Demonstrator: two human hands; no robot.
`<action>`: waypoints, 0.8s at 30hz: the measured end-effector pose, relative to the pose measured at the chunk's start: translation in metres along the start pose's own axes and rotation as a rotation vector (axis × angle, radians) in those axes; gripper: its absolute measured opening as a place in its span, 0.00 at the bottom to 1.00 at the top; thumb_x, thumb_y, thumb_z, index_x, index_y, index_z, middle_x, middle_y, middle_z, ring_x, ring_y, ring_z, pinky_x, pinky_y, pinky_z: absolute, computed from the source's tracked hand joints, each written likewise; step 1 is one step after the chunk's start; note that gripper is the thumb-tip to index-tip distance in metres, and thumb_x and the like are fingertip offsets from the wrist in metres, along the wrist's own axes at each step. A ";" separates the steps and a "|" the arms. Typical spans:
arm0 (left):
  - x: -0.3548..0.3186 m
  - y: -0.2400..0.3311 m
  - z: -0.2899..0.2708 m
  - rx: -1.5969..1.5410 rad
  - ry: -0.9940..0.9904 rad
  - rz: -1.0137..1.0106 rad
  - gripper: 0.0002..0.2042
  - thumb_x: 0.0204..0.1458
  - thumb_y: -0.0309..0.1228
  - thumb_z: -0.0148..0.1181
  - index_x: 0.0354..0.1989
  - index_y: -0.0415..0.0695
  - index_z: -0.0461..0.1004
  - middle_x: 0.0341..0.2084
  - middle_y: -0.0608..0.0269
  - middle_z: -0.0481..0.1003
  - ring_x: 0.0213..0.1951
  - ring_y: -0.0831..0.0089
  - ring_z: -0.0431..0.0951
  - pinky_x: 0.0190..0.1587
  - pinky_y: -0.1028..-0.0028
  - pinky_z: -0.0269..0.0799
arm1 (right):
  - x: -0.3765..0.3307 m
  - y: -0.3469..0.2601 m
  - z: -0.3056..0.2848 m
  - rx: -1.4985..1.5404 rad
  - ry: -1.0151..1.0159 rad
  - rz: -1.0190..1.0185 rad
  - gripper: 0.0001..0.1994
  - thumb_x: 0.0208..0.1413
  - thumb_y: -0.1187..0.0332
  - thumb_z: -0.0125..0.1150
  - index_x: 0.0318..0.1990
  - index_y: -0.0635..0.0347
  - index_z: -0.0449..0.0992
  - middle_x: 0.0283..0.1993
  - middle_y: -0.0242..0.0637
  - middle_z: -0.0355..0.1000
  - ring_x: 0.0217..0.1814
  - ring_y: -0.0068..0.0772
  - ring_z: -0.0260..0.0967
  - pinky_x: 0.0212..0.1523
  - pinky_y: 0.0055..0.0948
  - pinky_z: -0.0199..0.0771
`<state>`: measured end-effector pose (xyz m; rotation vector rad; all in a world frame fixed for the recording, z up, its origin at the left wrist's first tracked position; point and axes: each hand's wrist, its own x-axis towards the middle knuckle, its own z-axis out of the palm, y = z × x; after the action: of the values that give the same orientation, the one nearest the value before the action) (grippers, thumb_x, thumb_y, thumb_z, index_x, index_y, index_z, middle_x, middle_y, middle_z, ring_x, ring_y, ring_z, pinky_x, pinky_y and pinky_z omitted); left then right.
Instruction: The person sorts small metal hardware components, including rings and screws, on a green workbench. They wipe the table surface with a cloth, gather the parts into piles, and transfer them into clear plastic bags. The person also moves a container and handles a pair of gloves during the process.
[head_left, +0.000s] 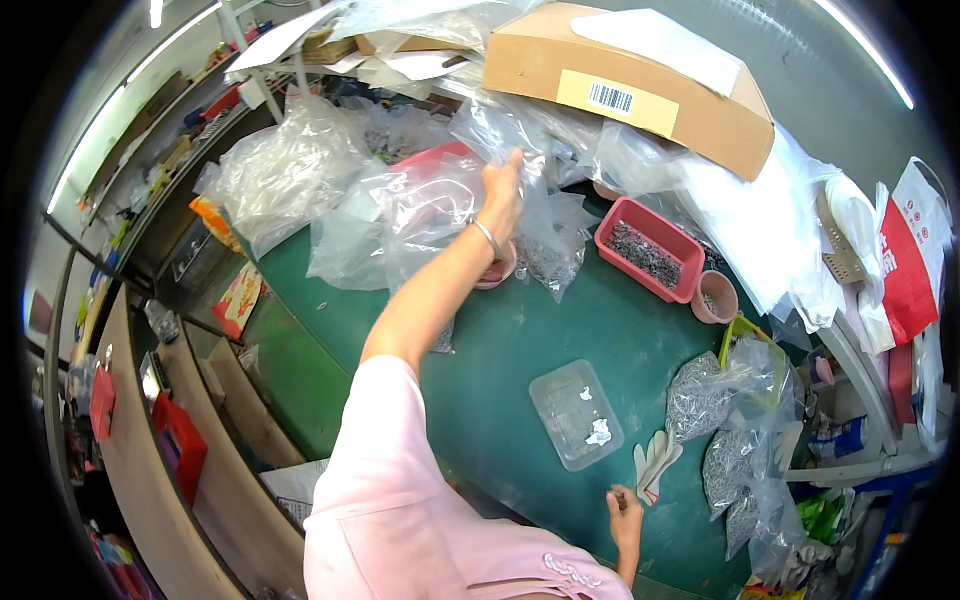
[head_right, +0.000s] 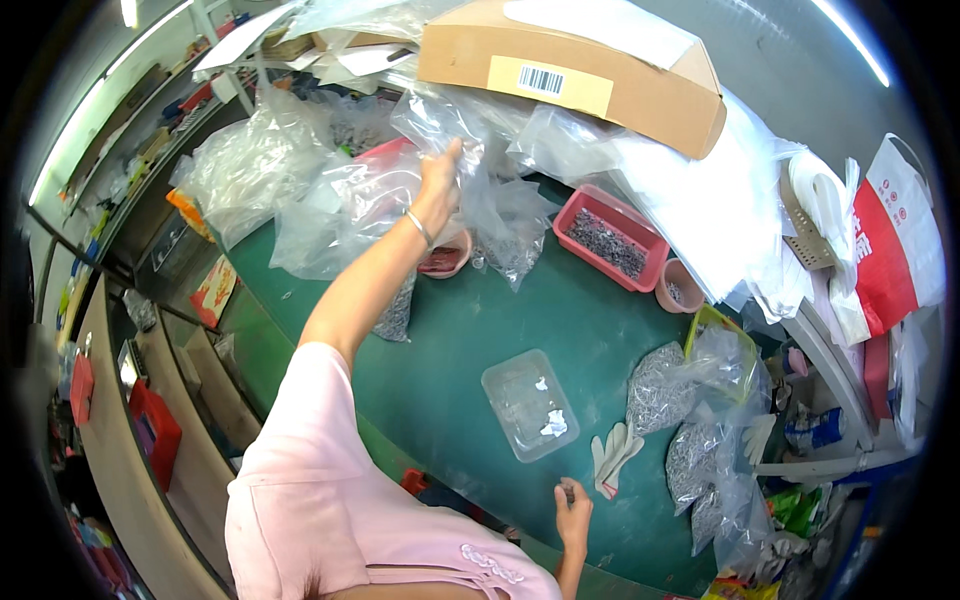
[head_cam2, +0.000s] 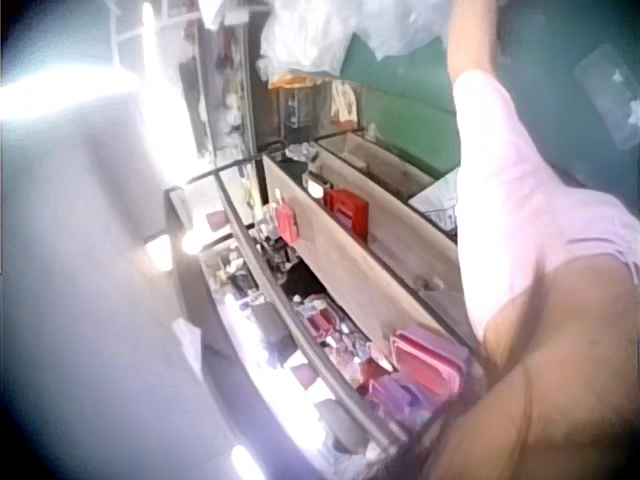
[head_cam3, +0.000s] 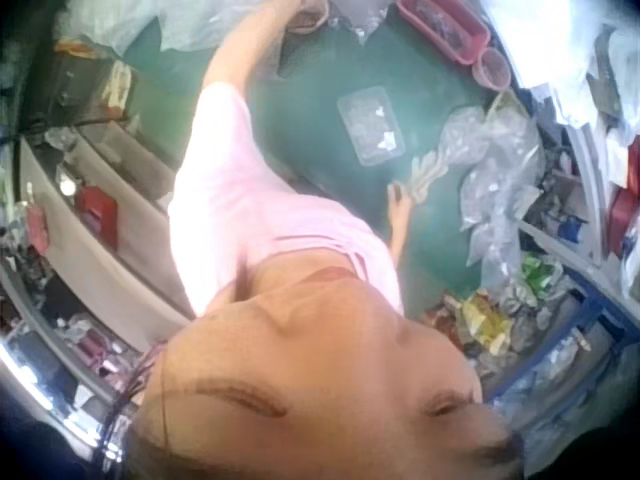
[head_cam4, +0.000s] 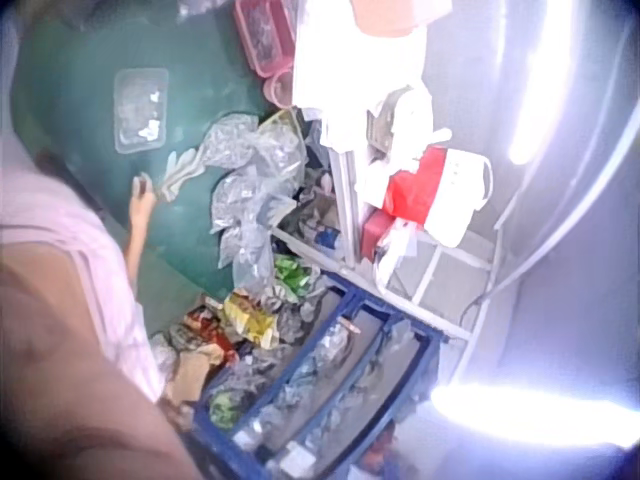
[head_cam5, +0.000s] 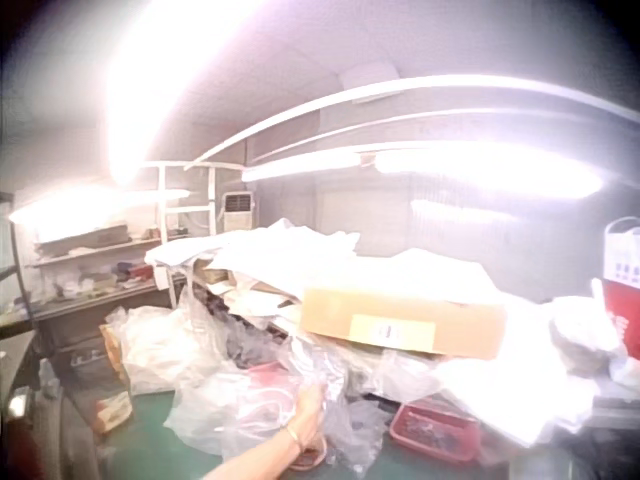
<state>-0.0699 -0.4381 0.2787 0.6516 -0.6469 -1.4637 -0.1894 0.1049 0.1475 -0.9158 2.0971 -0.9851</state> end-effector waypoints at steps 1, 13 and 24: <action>0.031 -0.009 -0.005 -0.015 -0.006 -0.021 0.08 0.51 0.27 0.55 0.36 0.35 0.71 0.30 0.61 0.73 0.29 0.74 0.72 0.29 0.74 0.68 | 0.002 0.000 0.003 -0.022 0.009 0.013 0.11 0.51 0.72 0.57 0.41 0.68 0.72 0.31 0.45 0.73 0.32 0.34 0.72 0.35 0.28 0.70; 0.161 -0.087 -0.018 -0.304 -0.036 0.028 0.10 0.53 0.25 0.51 0.41 0.32 0.67 0.32 0.56 0.72 0.30 0.67 0.74 0.36 0.68 0.76 | 0.003 0.022 0.011 -0.075 0.117 0.204 0.11 0.51 0.69 0.58 0.39 0.67 0.73 0.30 0.43 0.73 0.31 0.32 0.71 0.33 0.28 0.70; 0.199 -0.127 -0.113 0.614 0.216 0.186 0.21 0.40 0.20 0.59 0.46 0.29 0.65 0.39 0.47 0.70 0.41 0.62 0.73 0.40 0.67 0.72 | 0.011 0.033 0.020 -0.055 0.141 0.260 0.11 0.52 0.69 0.57 0.39 0.69 0.73 0.29 0.42 0.73 0.29 0.28 0.70 0.32 0.26 0.69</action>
<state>-0.0703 -0.6368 0.1087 1.1711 -0.9671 -0.9960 -0.1910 0.1040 0.1079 -0.5938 2.3013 -0.8807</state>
